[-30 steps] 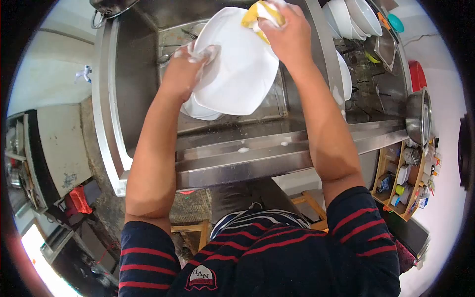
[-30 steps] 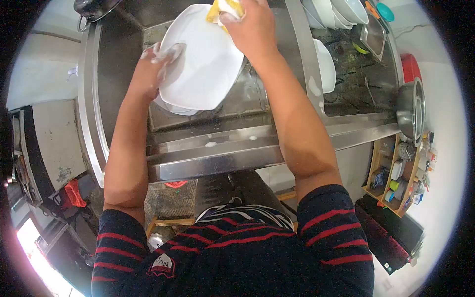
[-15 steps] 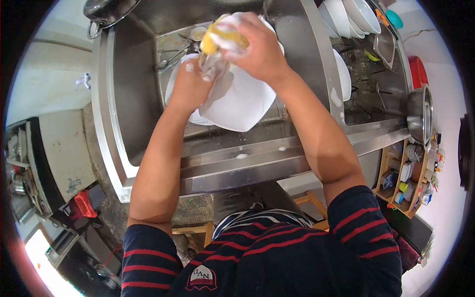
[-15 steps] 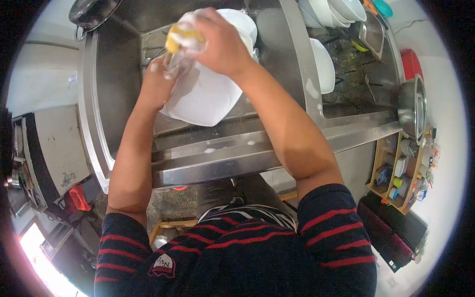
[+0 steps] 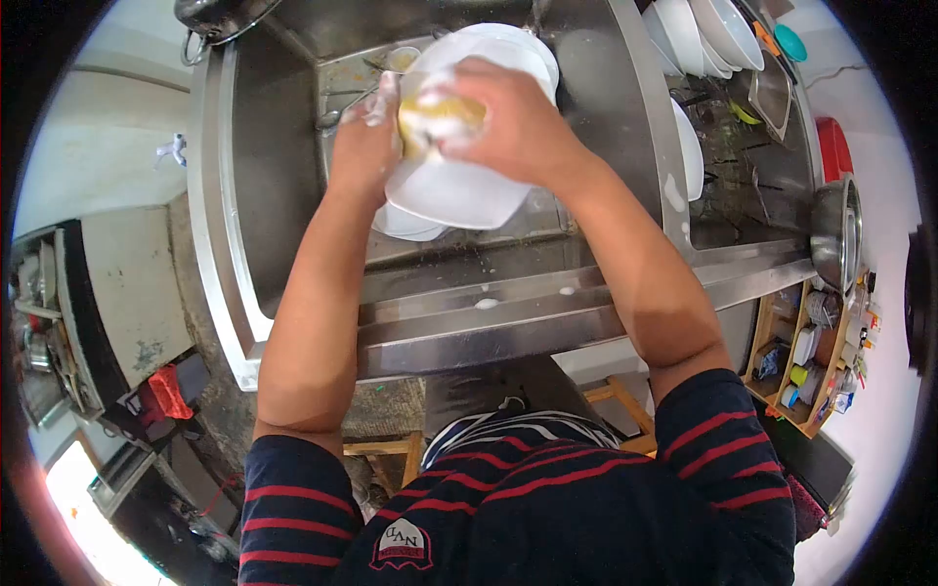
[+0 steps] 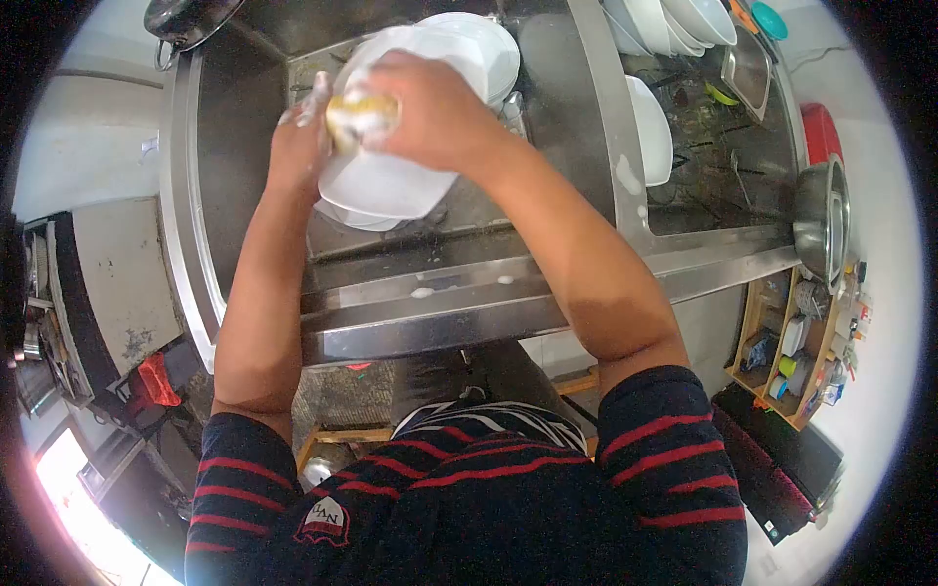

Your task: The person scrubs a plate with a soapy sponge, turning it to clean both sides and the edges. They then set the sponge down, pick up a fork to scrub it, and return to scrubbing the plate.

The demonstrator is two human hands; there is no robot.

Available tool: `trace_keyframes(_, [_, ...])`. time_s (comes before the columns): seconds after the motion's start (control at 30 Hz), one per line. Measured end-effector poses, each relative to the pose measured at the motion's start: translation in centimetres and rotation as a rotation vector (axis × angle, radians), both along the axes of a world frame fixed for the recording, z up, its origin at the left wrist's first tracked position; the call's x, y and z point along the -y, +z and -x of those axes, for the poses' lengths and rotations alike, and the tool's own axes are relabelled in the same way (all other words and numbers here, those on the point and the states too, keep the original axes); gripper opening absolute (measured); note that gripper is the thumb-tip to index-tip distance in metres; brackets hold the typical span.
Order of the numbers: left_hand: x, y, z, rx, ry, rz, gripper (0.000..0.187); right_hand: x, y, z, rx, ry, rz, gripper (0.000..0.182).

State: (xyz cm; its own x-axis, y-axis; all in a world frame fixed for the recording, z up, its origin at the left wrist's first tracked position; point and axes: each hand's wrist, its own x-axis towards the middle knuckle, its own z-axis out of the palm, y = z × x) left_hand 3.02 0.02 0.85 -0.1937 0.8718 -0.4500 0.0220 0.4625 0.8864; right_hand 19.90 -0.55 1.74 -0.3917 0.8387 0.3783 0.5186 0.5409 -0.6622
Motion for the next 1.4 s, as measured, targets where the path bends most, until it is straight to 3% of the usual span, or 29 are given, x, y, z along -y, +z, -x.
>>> trace_keyframes(0.07, [-0.3, 0.1, 0.6, 0.03, -0.022, -0.05, 0.049, 1.1, 1.4, -0.1, -0.034, 0.302, 0.167, 0.046])
trace_keyframes(0.17, [-0.1, -0.6, 1.3, -0.099, -0.198, -0.255, 0.05, 0.1, 0.7, -1.2, 0.009, 0.238, 0.05, 0.046])
trace_keyframes(0.23, [0.0, -1.2, 1.1, -0.051, -0.265, -0.209, 0.049, -1.4, -0.1, -2.2, 0.059, 0.113, -0.066, 0.045])
trace_keyframes(0.27, [0.7, -0.1, 0.5, -0.225, -0.289, -0.28, 0.049, -1.9, 0.0, -2.2, 0.029, -0.153, -0.072, 0.044])
trace_keyframes(0.3, [0.6, -0.6, 0.6, -0.222, -0.286, -0.28, 0.049, -2.1, 0.0, -2.1, -0.001, -0.418, -0.077, 0.044])
trace_keyframes(0.37, [-0.3, -2.0, 1.0, -0.413, -0.311, -0.386, 0.049, -1.4, -0.4, -0.7, 0.052, -0.4, -0.152, 0.042])
trace_keyframes(0.4, [-0.6, -2.3, 1.5, -0.417, -0.306, -0.381, 0.049, -0.9, -0.6, 0.1, 0.014, -0.232, -0.138, 0.042])
trace_keyframes(0.47, [-1.1, -2.2, 2.5, -0.156, -0.143, -0.319, 0.048, 0.1, -0.5, 1.5, -0.022, 0.115, -0.073, 0.043])
trace_keyframes(0.5, [-1.2, -1.8, 2.9, -0.16, -0.142, -0.318, 0.048, 0.7, -0.1, 1.6, -0.027, 0.116, -0.073, 0.043])
trace_keyframes(0.57, [-1.5, -1.1, 3.5, 0.016, -0.091, -0.288, 0.048, 1.3, 1.2, 1.0, -0.005, 0.365, 0.113, 0.042])
trace_keyframes(0.63, [-1.4, -1.2, 3.5, -0.072, -0.121, -0.299, 0.05, 0.1, 1.2, -1.1, 0.026, 0.379, 0.139, 0.042])
trace_keyframes(0.7, [-1.6, -1.6, 3.8, -0.188, -0.289, -0.229, 0.053, -1.1, 0.1, -2.6, 0.12, -0.004, -0.035, 0.042])
trace_keyframes(0.73, [-1.3, -1.9, 3.5, -0.186, -0.29, -0.229, 0.053, -1.4, -0.5, -2.6, 0.122, -0.005, -0.034, 0.042])
trace_keyframes(0.8, [-0.8, -2.6, 2.5, -0.337, -0.266, -0.285, 0.058, -2.0, -0.9, -1.8, 0.144, -0.353, -0.097, 0.044])
trace_keyframes(0.83, [-1.1, -2.7, 2.7, -0.337, -0.263, -0.285, 0.058, -1.9, -1.2, -1.3, 0.144, -0.35, -0.097, 0.044])
trace_keyframes(0.93, [-1.8, -2.5, 4.0, -0.314, -0.266, -0.307, 0.054, -0.4, -0.7, 0.6, 0.03, 0.104, -0.052, 0.039])
trace_keyframes(0.97, [-1.7, -1.5, 4.3, -0.274, -0.248, -0.28, 0.049, 0.4, -0.3, 0.7, 0.028, 0.103, -0.051, 0.039])
trace_keyframes(1.03, [-1.9, -0.8, 4.5, -0.236, -0.233, -0.258, 0.045, 1.2, 0.5, 0.8, -0.031, 0.367, 0.106, 0.039])
trace_keyframes(1.1, [-1.9, -0.9, 4.5, 0.002, -0.07, -0.272, 0.037, 0.5, 0.8, -0.8, -0.009, 0.372, 0.136, 0.043])
trace_keyframes(1.23, [-1.9, -1.3, 4.6, 0.015, -0.14, -0.24, 0.04, -1.3, -0.2, -3.0, 0.139, 0.121, 0.104, 0.043])
trace_keyframes(1.27, [-1.8, -1.5, 4.4, 0.017, -0.143, -0.242, 0.04, -1.9, -0.6, -3.3, 0.176, -0.061, 0.036, 0.043])
trace_keyframes(1.33, [-1.4, -2.2, 3.8, -0.132, -0.294, -0.258, 0.05, -2.4, -1.7, -3.6, 0.097, -0.335, -0.067, 0.042])
trace_keyframes(1.4, [-0.6, -1.1, 2.5, -0.251, -0.303, -0.305, 0.055, -2.0, -1.1, -2.9, 0.119, -0.377, -0.077, 0.04])
